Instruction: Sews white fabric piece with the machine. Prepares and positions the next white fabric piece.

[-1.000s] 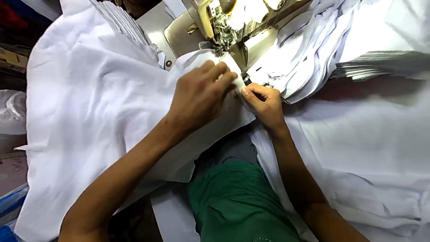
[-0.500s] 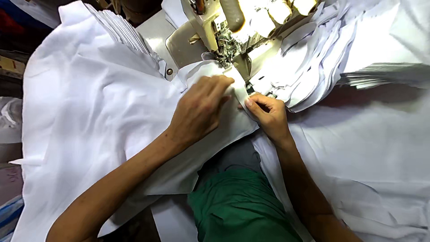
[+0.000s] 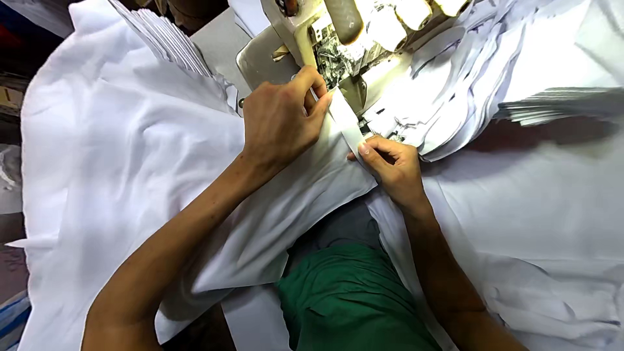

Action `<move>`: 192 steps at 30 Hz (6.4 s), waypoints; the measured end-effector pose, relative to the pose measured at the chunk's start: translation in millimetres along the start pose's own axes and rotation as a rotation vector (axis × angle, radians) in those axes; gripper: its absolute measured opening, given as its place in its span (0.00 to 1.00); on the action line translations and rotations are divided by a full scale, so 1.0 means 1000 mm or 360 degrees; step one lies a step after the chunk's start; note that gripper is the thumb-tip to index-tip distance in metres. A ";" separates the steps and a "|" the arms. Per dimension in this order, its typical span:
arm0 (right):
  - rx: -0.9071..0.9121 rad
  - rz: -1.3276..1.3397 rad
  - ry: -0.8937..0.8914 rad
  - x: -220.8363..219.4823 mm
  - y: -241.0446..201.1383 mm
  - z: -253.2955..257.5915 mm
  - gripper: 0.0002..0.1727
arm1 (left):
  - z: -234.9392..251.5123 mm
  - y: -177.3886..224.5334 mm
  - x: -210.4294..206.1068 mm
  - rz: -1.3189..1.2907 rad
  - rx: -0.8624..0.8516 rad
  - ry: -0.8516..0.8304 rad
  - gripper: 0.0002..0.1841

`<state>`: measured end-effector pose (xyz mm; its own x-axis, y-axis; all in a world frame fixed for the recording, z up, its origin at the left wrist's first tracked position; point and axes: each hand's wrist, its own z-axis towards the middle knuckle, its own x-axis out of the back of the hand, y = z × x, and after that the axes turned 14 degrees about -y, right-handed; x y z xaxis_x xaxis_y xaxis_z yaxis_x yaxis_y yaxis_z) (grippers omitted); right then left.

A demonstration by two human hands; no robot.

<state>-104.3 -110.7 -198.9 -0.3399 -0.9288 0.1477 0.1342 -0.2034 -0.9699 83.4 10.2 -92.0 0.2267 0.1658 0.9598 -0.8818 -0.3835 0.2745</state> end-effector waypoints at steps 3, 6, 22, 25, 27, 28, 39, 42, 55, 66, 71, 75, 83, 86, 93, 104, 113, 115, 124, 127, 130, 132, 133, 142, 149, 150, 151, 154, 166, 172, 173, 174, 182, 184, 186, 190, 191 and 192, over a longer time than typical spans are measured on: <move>-0.0002 0.0002 0.0000 0.000 0.001 0.000 0.12 | 0.000 0.002 -0.001 0.0151 -0.0043 0.0069 0.11; -0.0014 0.0017 0.0012 -0.001 0.002 0.000 0.12 | -0.006 0.008 -0.002 0.0337 -0.0211 0.0218 0.11; -0.0048 -0.0054 -0.0049 -0.003 -0.003 0.005 0.11 | -0.057 0.023 -0.023 0.0433 -0.0324 -0.0215 0.31; -0.0049 -0.0069 -0.0111 -0.003 -0.005 0.006 0.11 | -0.064 0.024 -0.022 0.0383 -0.0223 -0.0235 0.31; -0.0048 -0.0062 -0.0124 -0.004 -0.005 0.007 0.11 | -0.065 0.023 -0.020 0.0319 -0.0184 -0.0247 0.32; -0.0044 -0.0053 -0.0123 -0.005 -0.005 0.007 0.11 | -0.064 0.022 -0.019 0.0281 -0.0170 -0.0257 0.32; -0.0050 -0.0041 -0.0113 -0.007 -0.006 0.003 0.12 | -0.029 -0.007 0.003 -0.0414 0.0119 -0.0223 0.11; -0.0045 -0.0043 -0.0115 -0.008 -0.007 0.003 0.12 | -0.014 -0.012 0.007 -0.0490 0.0215 -0.0299 0.09; -0.0044 -0.0036 -0.0115 -0.008 -0.008 0.001 0.12 | -0.003 -0.012 0.009 -0.0418 0.0293 -0.0367 0.09; -0.0060 -0.0014 -0.0086 -0.008 -0.008 -0.003 0.12 | -0.011 0.000 0.000 -0.0191 0.0084 -0.0105 0.09; -0.0038 -0.0040 -0.0043 -0.006 -0.009 -0.007 0.12 | -0.035 0.021 -0.011 0.0085 -0.0084 -0.0200 0.22; -0.0040 -0.0031 -0.0015 -0.004 -0.009 -0.011 0.12 | -0.049 0.025 -0.012 0.0124 -0.0018 -0.0291 0.30; -0.0037 -0.0026 -0.0012 -0.003 -0.009 -0.014 0.13 | -0.056 0.021 -0.019 0.0153 -0.0012 -0.0421 0.37; -0.0018 -0.0018 -0.0002 -0.002 -0.008 -0.013 0.13 | -0.050 0.019 -0.021 0.0101 -0.0037 -0.0427 0.39; 0.0014 -0.0071 0.0035 0.000 -0.005 -0.010 0.13 | -0.040 0.008 -0.027 -0.0041 -0.0078 -0.0414 0.42; -0.0031 -0.0085 0.0068 -0.003 -0.005 -0.009 0.13 | -0.050 0.014 -0.029 0.0098 -0.0106 -0.0348 0.40; -0.0018 -0.0090 0.0049 -0.003 -0.004 -0.009 0.13 | -0.045 0.010 -0.029 0.0073 -0.0128 -0.0368 0.43; -0.0008 -0.0107 0.0034 -0.001 -0.004 -0.009 0.13 | -0.044 0.010 -0.028 0.0081 -0.0123 -0.0381 0.43; -0.0086 -0.0184 -0.0032 0.006 -0.008 -0.039 0.13 | -0.147 0.090 -0.007 -0.0487 -0.0142 -0.0609 0.25; -0.0109 -0.0165 -0.0049 0.007 -0.008 -0.052 0.13 | -0.171 0.094 -0.063 -0.1459 0.0109 -0.1111 0.28; -0.0135 -0.0135 -0.0042 0.009 -0.012 -0.059 0.13 | -0.168 0.100 -0.148 -0.2537 0.0252 -0.0866 0.36; -0.0172 -0.0096 -0.0050 0.011 -0.017 -0.063 0.14 | -0.156 0.119 -0.176 -0.3087 0.0276 -0.0445 0.36; -0.0176 -0.0081 -0.0051 0.012 -0.019 -0.062 0.14 | -0.149 0.127 -0.178 -0.3241 0.0264 -0.0282 0.34; -0.0181 -0.0205 -0.0035 0.009 -0.032 -0.076 0.13 | -0.117 0.136 -0.180 -0.3414 0.0581 0.0412 0.12; -0.0378 -0.0283 0.0197 -0.012 -0.026 -0.117 0.11 | -0.117 0.139 -0.188 -0.3199 0.0679 0.0362 0.13; -0.0381 -0.0265 0.0212 -0.014 -0.024 -0.120 0.11 | -0.118 0.139 -0.188 -0.3156 0.0668 0.0352 0.13; -0.0385 -0.0253 0.0222 -0.016 -0.022 -0.123 0.11 | -0.119 0.138 -0.188 -0.3118 0.0650 0.0353 0.14; -0.0411 -0.0239 0.0221 -0.019 -0.017 -0.128 0.11 | -0.120 0.139 -0.187 -0.3057 0.0598 0.0374 0.15; -0.0318 -0.0195 0.0208 -0.014 -0.004 -0.133 0.11 | -0.120 0.143 -0.187 -0.2986 0.0604 0.0426 0.17; -0.0327 -0.0139 0.0211 -0.012 -0.002 -0.131 0.11 | -0.121 0.142 -0.186 -0.2906 0.0580 0.0397 0.16; -0.0326 -0.0127 0.0207 -0.012 -0.001 -0.131 0.11 | -0.121 0.142 -0.186 -0.2900 0.0589 0.0397 0.17; -0.0319 -0.0118 0.0202 -0.012 0.000 -0.131 0.11 | -0.121 0.141 -0.186 -0.2905 0.0605 0.0402 0.18; -0.0308 -0.0170 0.0148 -0.010 0.003 -0.130 0.11 | -0.123 0.138 -0.189 -0.2919 0.0573 0.0446 0.22; -0.0355 -0.0205 0.0093 -0.003 0.001 -0.131 0.11 | -0.122 0.137 -0.188 -0.2875 0.0564 0.0436 0.20; -0.0457 -0.0167 0.0063 0.009 -0.003 -0.130 0.14 | -0.121 0.137 -0.188 -0.2847 0.0573 0.0433 0.19; -0.0503 0.0009 -0.0068 0.023 -0.008 -0.104 0.21 | -0.119 0.140 -0.190 -0.2907 0.0600 0.0422 0.21; -0.0473 0.0007 -0.0088 0.021 -0.010 -0.099 0.18 | -0.119 0.140 -0.191 -0.2919 0.0593 0.0417 0.20; -0.0442 -0.0015 -0.0071 0.017 -0.012 -0.097 0.13 | -0.119 0.141 -0.191 -0.2903 0.0593 0.0416 0.18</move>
<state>-201.7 -93.6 -203.4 -0.2980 -0.9412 0.1592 -0.1312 -0.1249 -0.9835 -133.3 32.2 -243.9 0.5675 0.6469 -0.5094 0.4691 0.2545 0.8457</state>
